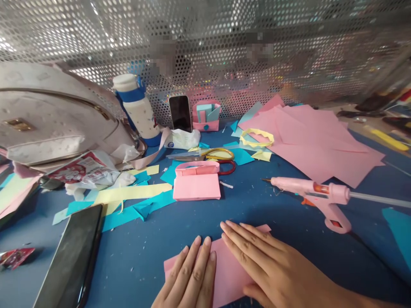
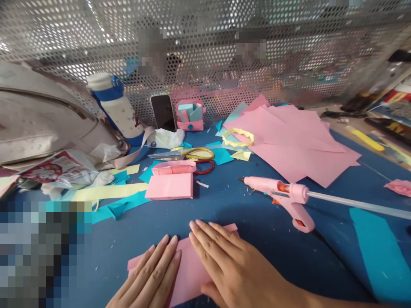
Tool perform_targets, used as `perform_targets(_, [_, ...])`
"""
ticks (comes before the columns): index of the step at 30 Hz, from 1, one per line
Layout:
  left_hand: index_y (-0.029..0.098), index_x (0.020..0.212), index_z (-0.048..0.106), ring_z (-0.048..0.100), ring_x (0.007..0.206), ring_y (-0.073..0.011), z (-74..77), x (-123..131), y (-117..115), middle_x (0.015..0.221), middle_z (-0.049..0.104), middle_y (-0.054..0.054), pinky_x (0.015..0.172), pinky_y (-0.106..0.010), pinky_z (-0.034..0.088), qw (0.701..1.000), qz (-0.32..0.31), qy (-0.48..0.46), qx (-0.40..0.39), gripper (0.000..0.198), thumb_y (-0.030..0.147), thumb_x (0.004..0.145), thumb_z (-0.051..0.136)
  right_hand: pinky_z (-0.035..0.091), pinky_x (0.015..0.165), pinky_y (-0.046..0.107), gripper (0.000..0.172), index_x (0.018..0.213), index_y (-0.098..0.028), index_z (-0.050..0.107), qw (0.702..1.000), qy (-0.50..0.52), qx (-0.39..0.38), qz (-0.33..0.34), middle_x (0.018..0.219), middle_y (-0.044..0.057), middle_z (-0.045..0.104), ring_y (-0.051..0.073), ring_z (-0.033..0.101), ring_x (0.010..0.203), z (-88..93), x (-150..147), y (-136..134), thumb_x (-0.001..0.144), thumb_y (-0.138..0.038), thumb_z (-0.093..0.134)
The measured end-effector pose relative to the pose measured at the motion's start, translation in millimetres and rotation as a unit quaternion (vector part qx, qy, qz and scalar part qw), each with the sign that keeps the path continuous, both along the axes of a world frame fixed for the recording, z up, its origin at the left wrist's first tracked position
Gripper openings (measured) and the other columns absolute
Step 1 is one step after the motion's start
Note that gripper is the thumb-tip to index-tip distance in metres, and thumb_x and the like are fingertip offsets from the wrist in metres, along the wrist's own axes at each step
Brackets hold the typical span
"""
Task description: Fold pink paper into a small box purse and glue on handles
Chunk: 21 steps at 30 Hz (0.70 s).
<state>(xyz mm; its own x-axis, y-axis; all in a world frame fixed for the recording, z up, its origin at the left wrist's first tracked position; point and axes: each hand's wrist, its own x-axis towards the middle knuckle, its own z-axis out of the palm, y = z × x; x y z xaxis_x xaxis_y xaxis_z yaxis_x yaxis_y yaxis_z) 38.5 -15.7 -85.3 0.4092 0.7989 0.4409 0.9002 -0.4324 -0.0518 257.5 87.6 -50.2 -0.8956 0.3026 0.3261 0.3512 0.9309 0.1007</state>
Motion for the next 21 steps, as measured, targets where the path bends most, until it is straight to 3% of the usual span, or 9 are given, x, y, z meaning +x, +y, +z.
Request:
perform_targets(6, [0.013,0.129,0.058,0.046,0.133,-0.0229,-1.5,-0.9,3.0,0.140,0.055,-0.006,0.120,-0.035,0.024,0.999,-0.008,0.037,0.036,0.037,0.018,0.101,0.035,0.052,0.095,0.034,0.046,0.134,-0.010,0.055,1.000,-0.002,0.002,-0.002,0.139,0.011,0.054,0.022,0.052,0.127,-1.0,0.6,-0.6,0.098,-0.036,0.041])
perform_targets(14, [0.011,0.125,0.061,0.052,0.129,-0.0192,1.3,-3.0,9.8,0.133,0.061,-0.006,0.120,-0.033,0.025,0.995,-0.037,0.060,0.075,0.040,0.010,0.101,0.029,0.042,0.106,0.035,0.056,0.147,-0.011,0.035,0.998,-0.055,-0.010,0.014,0.153,0.006,0.037,0.020,0.034,0.140,-1.5,2.3,-2.3,0.094,-0.023,0.044])
perform_targets(21, [0.010,0.126,0.060,0.047,0.132,-0.0194,-0.6,0.2,4.2,0.136,0.059,-0.006,0.120,-0.032,0.027,0.997,-0.022,0.062,0.049,0.034,0.008,0.097,0.041,0.036,0.112,0.033,0.070,0.151,-0.011,0.027,0.996,-0.078,-0.042,0.026,0.157,0.007,0.027,0.021,0.024,0.144,-2.2,6.3,-2.4,0.088,-0.028,0.053])
